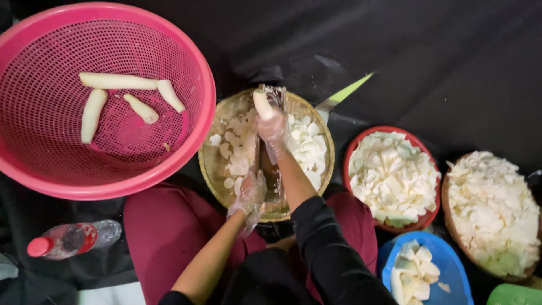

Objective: Grating white radishes using a traditional manual grater into a large bowl

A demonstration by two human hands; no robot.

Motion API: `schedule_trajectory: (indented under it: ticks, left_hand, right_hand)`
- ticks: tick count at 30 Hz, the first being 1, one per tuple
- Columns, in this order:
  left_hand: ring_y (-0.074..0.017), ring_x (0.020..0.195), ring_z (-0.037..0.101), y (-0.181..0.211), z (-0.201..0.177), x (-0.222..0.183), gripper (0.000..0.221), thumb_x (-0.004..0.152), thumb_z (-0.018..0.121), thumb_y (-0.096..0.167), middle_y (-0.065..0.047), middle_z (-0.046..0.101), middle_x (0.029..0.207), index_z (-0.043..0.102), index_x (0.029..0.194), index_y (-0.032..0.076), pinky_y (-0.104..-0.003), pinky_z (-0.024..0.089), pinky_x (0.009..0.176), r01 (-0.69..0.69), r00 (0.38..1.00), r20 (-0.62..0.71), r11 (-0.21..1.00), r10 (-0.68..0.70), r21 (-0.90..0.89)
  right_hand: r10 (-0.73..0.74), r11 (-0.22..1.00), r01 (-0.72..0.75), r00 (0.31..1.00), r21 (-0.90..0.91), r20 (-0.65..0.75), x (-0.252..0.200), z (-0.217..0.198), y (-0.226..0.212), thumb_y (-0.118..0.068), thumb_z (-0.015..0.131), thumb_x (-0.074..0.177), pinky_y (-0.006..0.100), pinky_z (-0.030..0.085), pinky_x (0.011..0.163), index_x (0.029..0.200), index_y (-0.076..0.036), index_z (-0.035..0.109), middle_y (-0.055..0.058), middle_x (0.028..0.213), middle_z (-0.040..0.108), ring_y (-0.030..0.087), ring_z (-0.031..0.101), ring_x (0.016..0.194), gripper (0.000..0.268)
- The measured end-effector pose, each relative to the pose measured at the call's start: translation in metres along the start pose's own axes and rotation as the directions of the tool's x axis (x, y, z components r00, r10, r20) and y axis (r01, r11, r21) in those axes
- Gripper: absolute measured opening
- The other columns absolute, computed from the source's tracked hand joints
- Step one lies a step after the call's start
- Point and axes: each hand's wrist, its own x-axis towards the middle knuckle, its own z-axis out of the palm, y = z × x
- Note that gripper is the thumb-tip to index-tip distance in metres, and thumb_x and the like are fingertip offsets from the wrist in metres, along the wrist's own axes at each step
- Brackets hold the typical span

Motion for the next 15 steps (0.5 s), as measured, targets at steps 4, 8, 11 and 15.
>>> schedule_trajectory:
  ticks: [4, 8, 11, 15]
  left_hand:
    - [-0.043, 0.132, 0.058, -0.005, -0.001, 0.003, 0.054, 0.105, 0.038, 0.046, -0.025, 0.064, 0.137, 0.051, 0.146, 0.014, -0.057, 0.047, 0.111, -0.031, 0.999, -0.012, 1.0, 0.031, 0.002]
    - [-0.0455, 0.132, 0.057, 0.019, -0.022, -0.018, 0.057, 0.105, 0.037, 0.045, -0.028, 0.062, 0.137, 0.046, 0.149, 0.01, -0.055, 0.046, 0.113, -0.046, 0.998, 0.032, 0.998, 0.048, -0.039]
    - [-0.0486, 0.132, 0.055, 0.017, -0.026, -0.015, 0.058, 0.105, 0.036, 0.043, -0.032, 0.06, 0.137, 0.044, 0.149, 0.006, -0.058, 0.045, 0.112, -0.067, 0.996, 0.061, 0.995, 0.072, -0.077]
    - [-0.0479, 0.131, 0.056, 0.012, -0.033, -0.011, 0.057, 0.105, 0.037, 0.043, -0.031, 0.061, 0.137, 0.045, 0.149, 0.008, -0.058, 0.046, 0.111, -0.069, 0.997, 0.033, 0.996, 0.071, -0.056]
  right_hand:
    - [0.097, 0.994, -0.1, 0.993, 0.04, 0.07, -0.003, -0.014, -0.013, -0.017, 0.086, 0.064, 0.055, 0.054, 0.061, 0.092, -0.003, 0.072, 0.023, 0.078, 0.07, 0.046, 0.072, 0.079, 0.034]
    - [0.13, 0.991, -0.134, 0.98, 0.022, 0.152, -0.029, -0.065, -0.034, -0.023, 0.087, 0.065, 0.047, 0.052, 0.052, 0.08, -0.008, 0.069, 0.015, 0.065, 0.068, 0.038, 0.071, 0.065, 0.028]
    - [0.107, 0.983, -0.136, 0.969, 0.12, 0.222, -0.043, -0.089, -0.057, -0.021, 0.086, 0.066, 0.046, 0.05, 0.049, 0.078, -0.009, 0.069, 0.016, 0.065, 0.067, 0.038, 0.071, 0.064, 0.025]
    - [0.046, 0.997, -0.056, 0.98, 0.048, 0.194, -0.034, -0.1, -0.081, -0.031, 0.092, 0.066, 0.042, 0.056, 0.053, 0.088, -0.014, 0.071, 0.01, 0.072, 0.07, 0.033, 0.073, 0.069, 0.035]
